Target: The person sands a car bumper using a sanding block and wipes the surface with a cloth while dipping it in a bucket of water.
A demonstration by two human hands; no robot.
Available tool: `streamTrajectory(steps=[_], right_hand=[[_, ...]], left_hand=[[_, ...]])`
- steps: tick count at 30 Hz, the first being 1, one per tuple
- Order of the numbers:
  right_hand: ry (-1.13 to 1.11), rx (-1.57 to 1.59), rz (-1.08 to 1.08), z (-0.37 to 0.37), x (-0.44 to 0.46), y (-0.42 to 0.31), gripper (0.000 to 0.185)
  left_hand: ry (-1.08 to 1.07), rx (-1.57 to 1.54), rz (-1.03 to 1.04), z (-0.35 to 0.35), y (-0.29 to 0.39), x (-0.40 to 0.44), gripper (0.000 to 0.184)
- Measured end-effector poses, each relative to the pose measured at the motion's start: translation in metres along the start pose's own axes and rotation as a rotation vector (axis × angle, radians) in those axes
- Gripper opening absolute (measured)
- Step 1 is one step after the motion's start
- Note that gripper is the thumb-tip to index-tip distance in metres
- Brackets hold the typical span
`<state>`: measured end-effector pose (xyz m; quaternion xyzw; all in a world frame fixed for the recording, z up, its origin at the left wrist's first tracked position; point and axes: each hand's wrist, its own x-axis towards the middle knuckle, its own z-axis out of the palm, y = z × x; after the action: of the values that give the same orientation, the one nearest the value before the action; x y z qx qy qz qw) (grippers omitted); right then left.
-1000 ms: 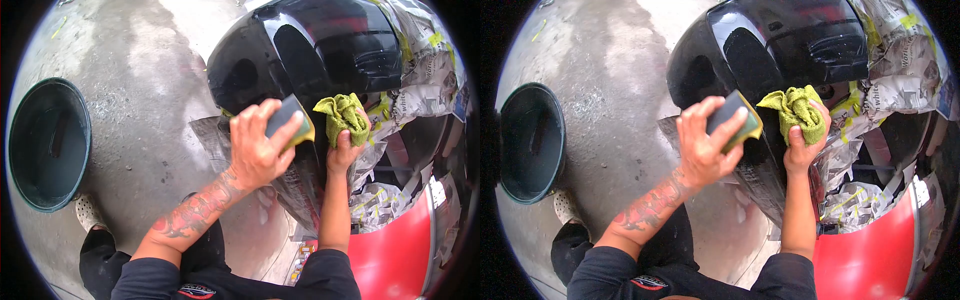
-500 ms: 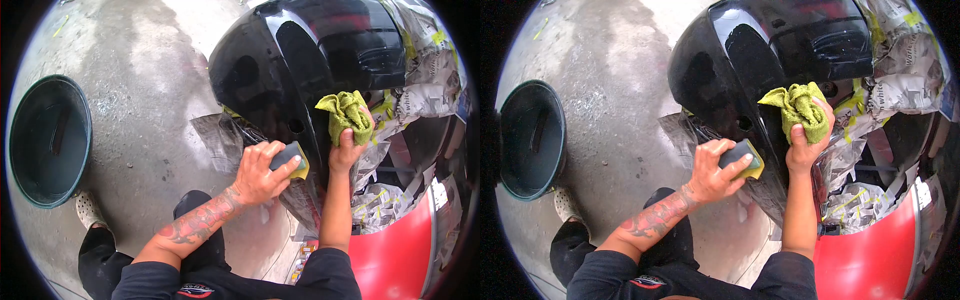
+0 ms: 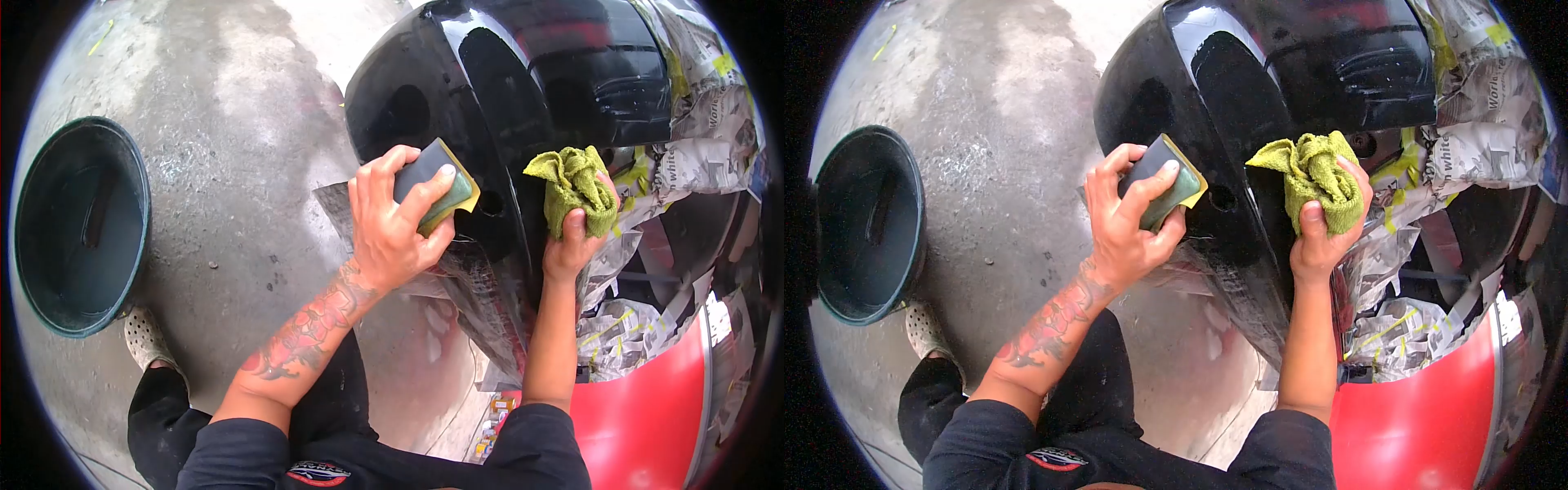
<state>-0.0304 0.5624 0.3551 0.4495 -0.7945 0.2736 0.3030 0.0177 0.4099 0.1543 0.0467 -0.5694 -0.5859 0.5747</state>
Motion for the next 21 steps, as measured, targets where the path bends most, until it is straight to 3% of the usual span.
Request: streamTrajectory(steps=[5,12,15,21], right_hand=[[0.006,0.029,0.000,0.002,0.001,0.000,0.074],[0.007,0.032,0.021,0.001,0.000,-0.001,0.074],[0.007,0.036,0.020,0.003,0.001,-0.003,0.075],[0.002,0.009,-0.002,0.003,0.002,-0.003,0.075]], left_hand=[[-0.059,-0.039,0.061,0.002,0.001,-0.032,0.069],[-0.011,0.015,0.090,-0.005,0.007,0.036,0.063],[-0.015,0.012,0.010,-0.004,0.013,0.013,0.063],[-0.178,-0.062,0.116,0.000,0.024,-0.054,0.067]])
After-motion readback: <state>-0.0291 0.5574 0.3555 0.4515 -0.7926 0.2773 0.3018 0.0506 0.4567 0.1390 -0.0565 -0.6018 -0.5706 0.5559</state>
